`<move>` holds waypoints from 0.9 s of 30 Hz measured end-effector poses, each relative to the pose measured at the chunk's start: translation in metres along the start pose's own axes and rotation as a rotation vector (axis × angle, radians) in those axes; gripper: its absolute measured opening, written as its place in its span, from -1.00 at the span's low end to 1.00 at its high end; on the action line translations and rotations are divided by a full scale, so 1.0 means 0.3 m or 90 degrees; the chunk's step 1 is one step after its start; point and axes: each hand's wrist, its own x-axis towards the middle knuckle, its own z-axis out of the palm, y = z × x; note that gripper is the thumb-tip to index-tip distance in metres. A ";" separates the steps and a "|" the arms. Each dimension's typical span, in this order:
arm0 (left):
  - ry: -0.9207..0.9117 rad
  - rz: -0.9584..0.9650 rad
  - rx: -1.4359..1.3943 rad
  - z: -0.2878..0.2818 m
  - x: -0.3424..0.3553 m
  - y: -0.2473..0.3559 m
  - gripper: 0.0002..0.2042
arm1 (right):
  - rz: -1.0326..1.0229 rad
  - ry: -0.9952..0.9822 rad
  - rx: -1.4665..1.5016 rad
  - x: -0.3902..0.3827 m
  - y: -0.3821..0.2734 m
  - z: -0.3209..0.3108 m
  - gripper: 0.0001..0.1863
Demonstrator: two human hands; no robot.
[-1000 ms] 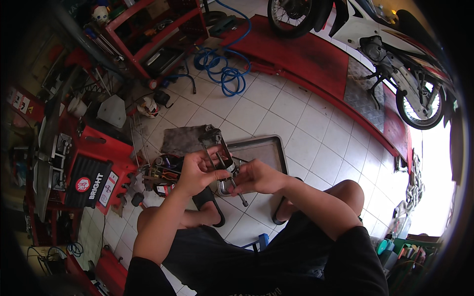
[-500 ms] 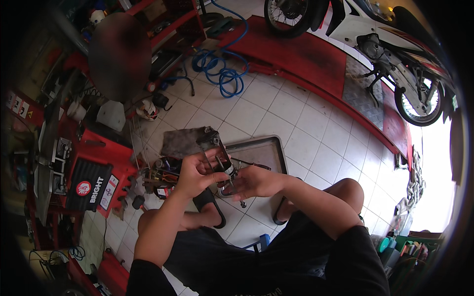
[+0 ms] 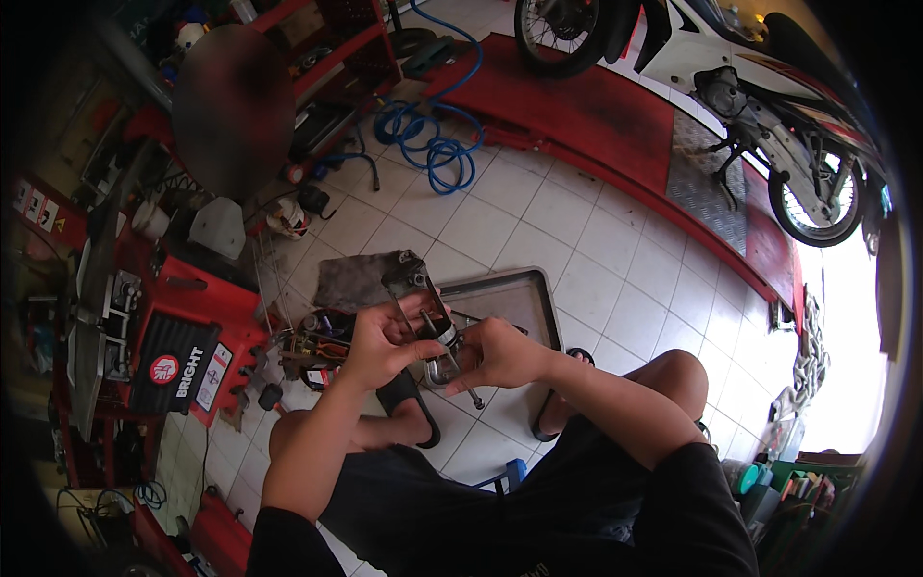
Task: The person disassembles a motorcycle starter motor on a metal tray, removing screws and internal components. They then use a screwdriver to work on a cylindrical metal part, likely a solenoid, before placing the tools back on the tray.
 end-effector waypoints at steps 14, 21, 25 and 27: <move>-0.013 0.002 -0.009 0.002 0.008 0.019 -0.32 | -0.107 -0.035 0.350 0.000 0.053 0.032 -0.62; -0.006 0.008 -0.032 -0.009 0.000 0.028 -0.30 | 0.000 -0.043 0.135 -0.018 -0.055 -0.013 -0.67; -0.003 0.014 -0.035 -0.015 0.009 0.026 -0.31 | -0.055 -0.061 0.387 -0.002 0.042 0.020 -0.57; 0.001 -0.008 -0.034 -0.010 0.009 0.027 -0.32 | 0.008 -0.070 0.248 -0.007 -0.009 -0.010 -0.55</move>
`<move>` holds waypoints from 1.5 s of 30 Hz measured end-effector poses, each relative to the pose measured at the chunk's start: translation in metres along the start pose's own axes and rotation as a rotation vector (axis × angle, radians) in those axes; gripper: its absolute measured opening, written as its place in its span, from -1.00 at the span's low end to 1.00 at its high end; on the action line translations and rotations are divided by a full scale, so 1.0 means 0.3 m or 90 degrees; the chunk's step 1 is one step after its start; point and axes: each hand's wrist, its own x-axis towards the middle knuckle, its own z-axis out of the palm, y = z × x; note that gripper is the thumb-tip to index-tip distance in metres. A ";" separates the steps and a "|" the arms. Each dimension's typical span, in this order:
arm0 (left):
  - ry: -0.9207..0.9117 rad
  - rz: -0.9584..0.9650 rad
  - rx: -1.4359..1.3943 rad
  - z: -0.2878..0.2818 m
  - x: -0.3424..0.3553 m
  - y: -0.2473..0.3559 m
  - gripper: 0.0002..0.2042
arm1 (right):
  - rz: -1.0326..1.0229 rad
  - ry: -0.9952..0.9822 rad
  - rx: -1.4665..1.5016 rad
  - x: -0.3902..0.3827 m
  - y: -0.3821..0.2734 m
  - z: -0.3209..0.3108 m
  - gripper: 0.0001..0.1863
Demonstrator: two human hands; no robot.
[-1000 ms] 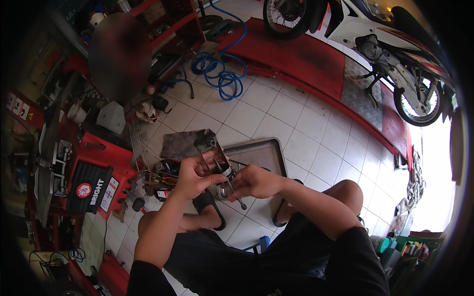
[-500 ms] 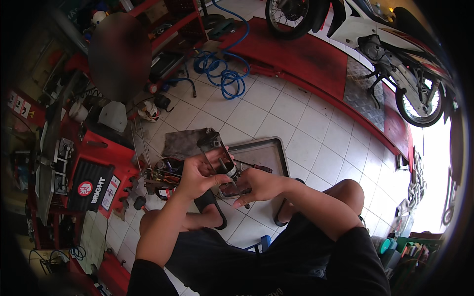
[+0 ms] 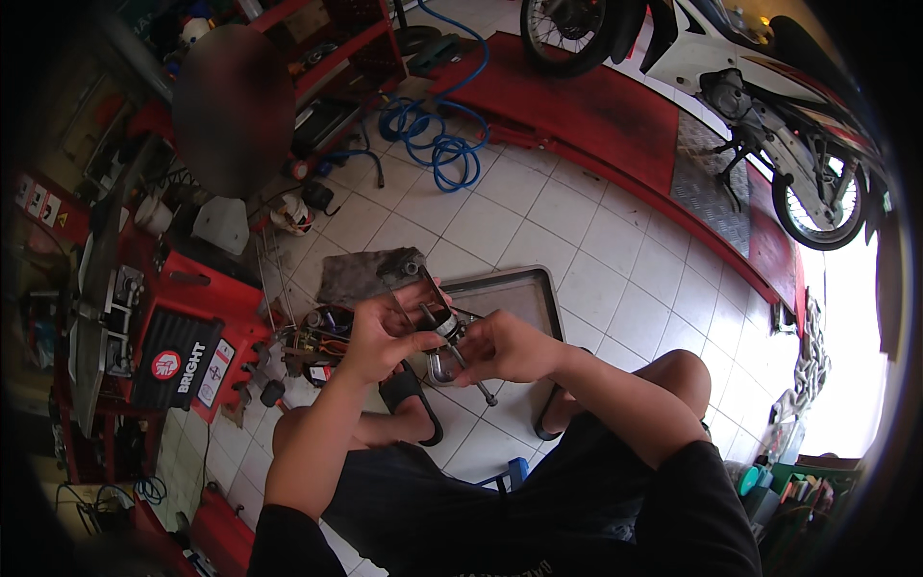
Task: The person disassembles a motorcycle starter motor on a metal tray, removing screws and internal components. They then use a screwdriver to work on a cylindrical metal part, likely a solenoid, before placing the tools back on the tray.
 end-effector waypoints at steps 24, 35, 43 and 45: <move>-0.022 -0.063 -0.107 -0.021 0.012 -0.022 -0.33 | 0.049 0.026 -0.124 -0.010 -0.053 0.023 -0.37; -0.026 -0.054 -0.105 -0.022 0.019 -0.019 -0.32 | -0.044 0.015 -0.063 -0.006 0.022 0.015 -0.30; -0.019 -0.023 -0.095 -0.019 0.017 -0.021 -0.32 | -0.050 0.063 -0.073 0.007 0.065 0.003 -0.23; -0.013 -0.024 -0.098 -0.016 0.017 -0.017 -0.33 | -0.083 0.048 0.034 0.007 0.074 0.007 -0.22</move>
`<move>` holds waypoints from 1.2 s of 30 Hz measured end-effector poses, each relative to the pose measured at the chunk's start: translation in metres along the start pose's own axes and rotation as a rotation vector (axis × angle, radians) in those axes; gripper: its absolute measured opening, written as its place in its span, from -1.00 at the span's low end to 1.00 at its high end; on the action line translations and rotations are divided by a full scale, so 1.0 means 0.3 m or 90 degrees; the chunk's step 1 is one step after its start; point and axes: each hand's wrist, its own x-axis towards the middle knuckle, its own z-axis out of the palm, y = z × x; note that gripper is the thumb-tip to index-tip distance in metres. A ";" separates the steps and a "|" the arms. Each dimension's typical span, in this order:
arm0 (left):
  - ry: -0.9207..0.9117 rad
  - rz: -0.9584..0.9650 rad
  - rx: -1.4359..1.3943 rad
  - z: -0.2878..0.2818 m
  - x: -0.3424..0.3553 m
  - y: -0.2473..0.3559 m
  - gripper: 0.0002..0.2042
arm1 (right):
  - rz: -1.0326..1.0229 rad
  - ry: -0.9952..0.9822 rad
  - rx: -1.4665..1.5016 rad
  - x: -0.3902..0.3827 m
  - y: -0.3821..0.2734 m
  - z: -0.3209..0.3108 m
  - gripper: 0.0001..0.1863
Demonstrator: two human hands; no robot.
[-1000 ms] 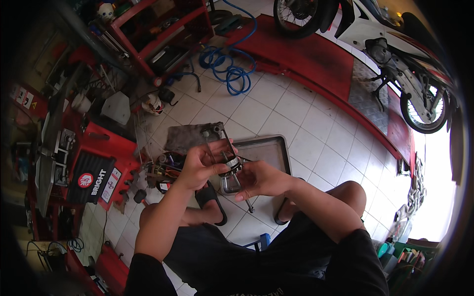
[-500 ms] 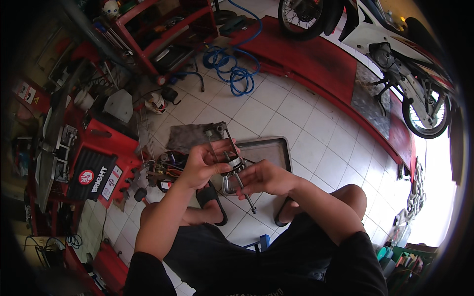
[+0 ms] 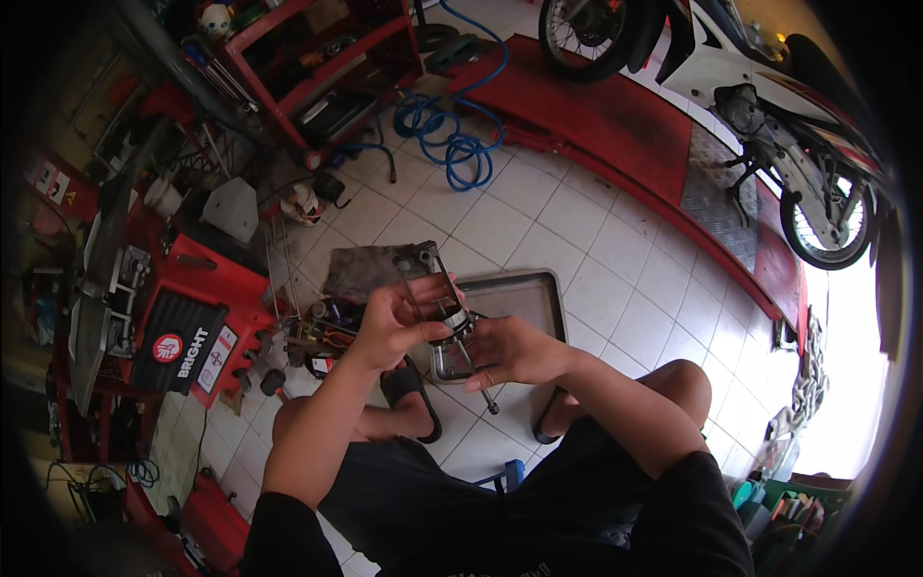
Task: The person disassembles a motorcycle starter motor on a metal tray, removing screws and internal components. They then use a screwdriver to work on a cylindrical metal part, likely a solenoid, before placing the tools back on the tray.
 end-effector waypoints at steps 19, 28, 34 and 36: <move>0.007 -0.016 0.013 -0.004 0.003 0.005 -0.30 | 0.006 -0.052 0.069 -0.002 -0.009 -0.010 -0.44; -0.027 0.007 0.051 -0.017 0.007 0.003 -0.30 | 0.030 -0.031 -0.044 -0.006 -0.068 0.029 -0.41; -0.023 -0.003 0.027 -0.016 0.001 0.014 -0.26 | 0.075 -0.016 -0.141 0.006 -0.064 0.006 -0.28; -0.028 0.001 0.032 -0.019 0.004 0.015 -0.26 | 0.043 0.008 -0.216 0.008 -0.050 0.007 -0.25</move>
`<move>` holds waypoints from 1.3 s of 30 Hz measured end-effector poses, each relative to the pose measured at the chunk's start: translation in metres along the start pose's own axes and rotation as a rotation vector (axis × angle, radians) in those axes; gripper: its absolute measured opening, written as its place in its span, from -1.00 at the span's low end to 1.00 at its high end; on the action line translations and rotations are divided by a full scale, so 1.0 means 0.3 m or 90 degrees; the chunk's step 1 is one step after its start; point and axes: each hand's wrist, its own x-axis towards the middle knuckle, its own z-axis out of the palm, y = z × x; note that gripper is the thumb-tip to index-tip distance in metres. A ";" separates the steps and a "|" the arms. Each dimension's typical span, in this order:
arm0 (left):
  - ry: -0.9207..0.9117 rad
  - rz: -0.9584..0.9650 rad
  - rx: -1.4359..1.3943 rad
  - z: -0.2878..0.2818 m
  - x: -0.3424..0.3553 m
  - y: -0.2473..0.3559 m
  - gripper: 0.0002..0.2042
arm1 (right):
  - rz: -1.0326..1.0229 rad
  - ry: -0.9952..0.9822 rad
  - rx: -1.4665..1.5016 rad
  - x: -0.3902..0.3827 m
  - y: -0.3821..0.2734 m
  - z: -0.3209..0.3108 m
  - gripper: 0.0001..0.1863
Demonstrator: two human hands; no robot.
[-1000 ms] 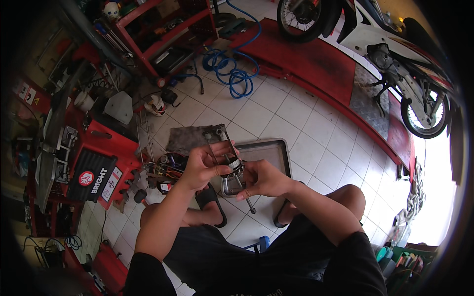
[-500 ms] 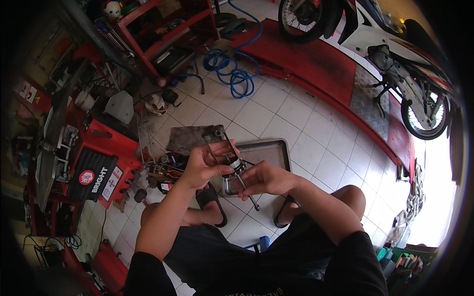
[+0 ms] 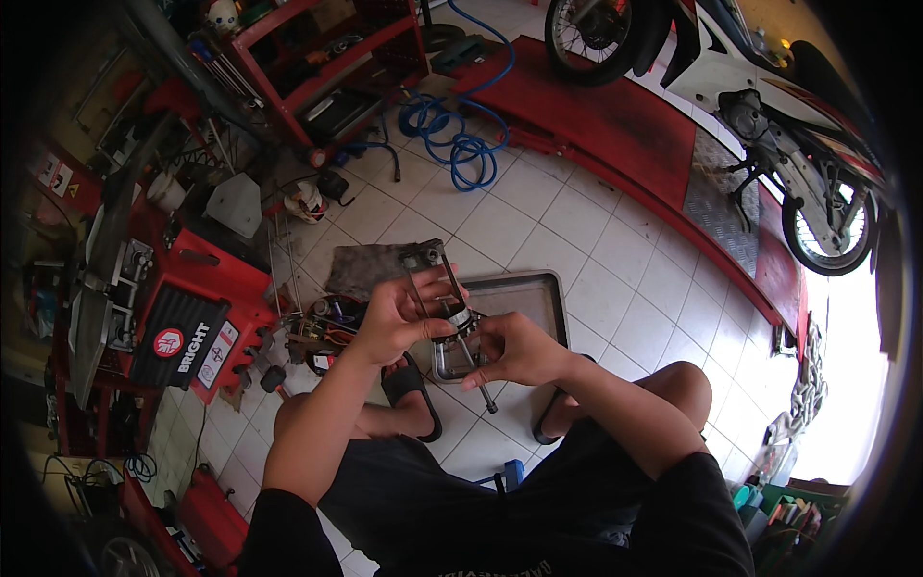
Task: The person disassembles a motorcycle starter motor on a metal tray, removing screws and internal components. They then use a screwdriver to work on a cylindrical metal part, likely a solenoid, before placing the tools back on the tray.
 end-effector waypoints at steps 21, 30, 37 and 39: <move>-0.016 -0.009 0.009 -0.003 0.000 -0.003 -0.27 | -0.065 -0.070 0.134 -0.006 0.022 0.018 -0.25; 0.002 -0.055 -0.135 -0.016 0.008 -0.030 -0.37 | -0.023 -0.111 0.197 -0.014 -0.025 0.013 -0.32; 0.075 -0.198 -0.124 -0.023 0.021 -0.039 -0.43 | 0.061 -0.175 0.508 0.019 0.080 0.056 -0.40; 0.104 -0.213 -0.088 -0.019 0.020 -0.044 -0.45 | 0.061 -0.154 0.428 0.027 0.091 0.066 -0.45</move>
